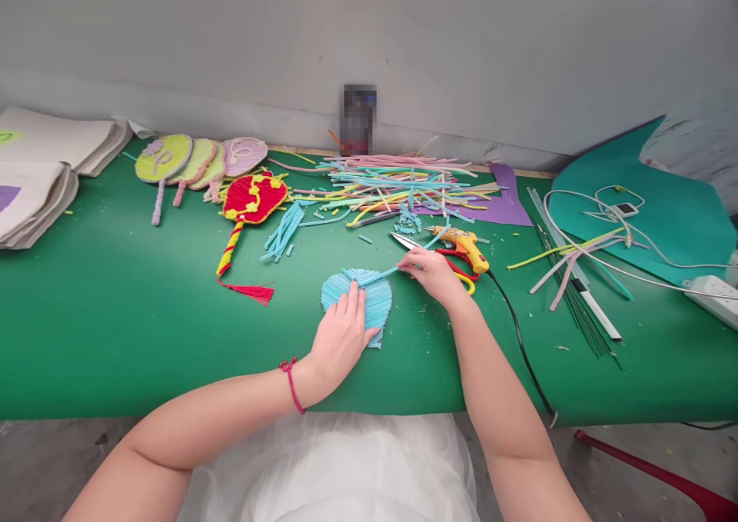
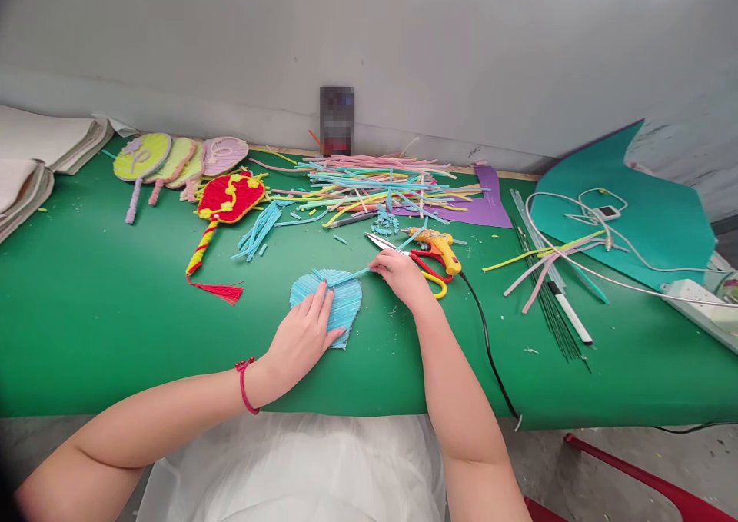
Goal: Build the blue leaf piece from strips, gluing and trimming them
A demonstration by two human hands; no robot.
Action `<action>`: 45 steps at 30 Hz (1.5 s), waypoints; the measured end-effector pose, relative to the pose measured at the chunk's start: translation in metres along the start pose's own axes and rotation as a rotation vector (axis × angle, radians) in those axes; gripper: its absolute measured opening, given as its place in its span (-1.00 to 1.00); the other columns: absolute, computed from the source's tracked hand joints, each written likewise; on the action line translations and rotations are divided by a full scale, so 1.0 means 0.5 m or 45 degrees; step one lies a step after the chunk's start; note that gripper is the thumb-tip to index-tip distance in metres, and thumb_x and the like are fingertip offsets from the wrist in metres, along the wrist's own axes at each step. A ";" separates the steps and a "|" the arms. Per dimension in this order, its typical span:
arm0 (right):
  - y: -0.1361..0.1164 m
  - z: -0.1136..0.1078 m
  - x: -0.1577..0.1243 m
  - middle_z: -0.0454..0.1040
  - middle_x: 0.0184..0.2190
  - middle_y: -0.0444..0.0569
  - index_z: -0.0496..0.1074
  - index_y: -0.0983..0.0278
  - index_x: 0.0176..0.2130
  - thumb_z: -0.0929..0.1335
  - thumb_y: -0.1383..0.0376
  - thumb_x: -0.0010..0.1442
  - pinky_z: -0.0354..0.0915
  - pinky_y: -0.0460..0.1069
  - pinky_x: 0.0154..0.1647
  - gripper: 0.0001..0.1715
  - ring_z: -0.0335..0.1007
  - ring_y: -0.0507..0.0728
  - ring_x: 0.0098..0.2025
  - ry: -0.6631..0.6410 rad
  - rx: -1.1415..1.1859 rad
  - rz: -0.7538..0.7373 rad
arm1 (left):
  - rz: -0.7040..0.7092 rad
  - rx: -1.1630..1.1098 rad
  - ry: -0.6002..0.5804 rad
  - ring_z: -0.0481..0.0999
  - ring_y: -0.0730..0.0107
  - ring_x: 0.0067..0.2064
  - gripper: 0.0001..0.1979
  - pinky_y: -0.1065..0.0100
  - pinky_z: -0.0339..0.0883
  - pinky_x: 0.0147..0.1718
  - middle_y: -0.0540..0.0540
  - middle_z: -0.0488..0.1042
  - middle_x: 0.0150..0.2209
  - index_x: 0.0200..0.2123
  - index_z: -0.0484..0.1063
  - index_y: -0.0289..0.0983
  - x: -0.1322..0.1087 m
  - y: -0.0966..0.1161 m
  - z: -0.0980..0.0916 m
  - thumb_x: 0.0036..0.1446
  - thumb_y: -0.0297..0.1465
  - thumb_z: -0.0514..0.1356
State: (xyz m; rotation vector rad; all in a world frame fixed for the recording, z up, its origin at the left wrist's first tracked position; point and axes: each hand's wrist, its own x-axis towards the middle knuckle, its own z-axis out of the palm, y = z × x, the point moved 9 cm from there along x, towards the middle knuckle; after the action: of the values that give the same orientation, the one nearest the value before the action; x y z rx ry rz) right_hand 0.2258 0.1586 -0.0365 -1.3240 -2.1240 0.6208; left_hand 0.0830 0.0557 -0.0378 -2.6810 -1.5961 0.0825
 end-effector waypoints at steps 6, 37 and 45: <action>-0.004 0.000 0.001 0.43 -0.33 -0.01 0.50 0.22 -0.34 0.25 0.22 0.20 0.34 0.00 -0.31 -0.74 0.37 0.10 -0.34 -0.001 -0.014 -0.028 | 0.016 -0.014 0.022 0.32 0.07 0.11 -0.39 0.19 0.32 -0.07 -0.39 0.11 0.25 0.21 0.13 -0.52 0.001 -0.001 -0.005 0.25 -0.19 -0.02; 0.008 0.008 0.006 0.44 -0.28 0.01 0.52 0.22 -0.32 0.25 0.24 0.21 0.33 0.02 -0.22 -0.74 0.40 0.11 -0.29 -0.009 -0.119 -0.084 | 0.004 -0.035 0.110 0.08 -0.02 0.28 -0.37 0.01 -0.04 0.20 -0.37 0.17 0.23 0.21 0.18 -0.42 0.011 -0.020 -0.001 0.24 -0.09 -0.08; -0.034 0.004 -0.006 0.38 -0.15 0.00 0.47 0.17 -0.14 0.28 0.21 0.19 0.33 -0.02 -0.35 -0.74 0.37 0.06 -0.36 -0.043 -0.142 0.010 | 0.008 -0.048 0.111 0.09 -0.02 0.27 -0.38 0.02 -0.05 0.20 -0.36 0.18 0.22 0.20 0.19 -0.41 0.011 -0.020 -0.001 0.24 -0.09 -0.07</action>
State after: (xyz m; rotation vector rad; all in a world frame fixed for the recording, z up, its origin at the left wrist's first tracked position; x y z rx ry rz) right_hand 0.2147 0.1488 -0.0276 -1.3905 -2.2095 0.5381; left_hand 0.0770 0.0654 -0.0370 -2.6768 -1.5799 -0.0645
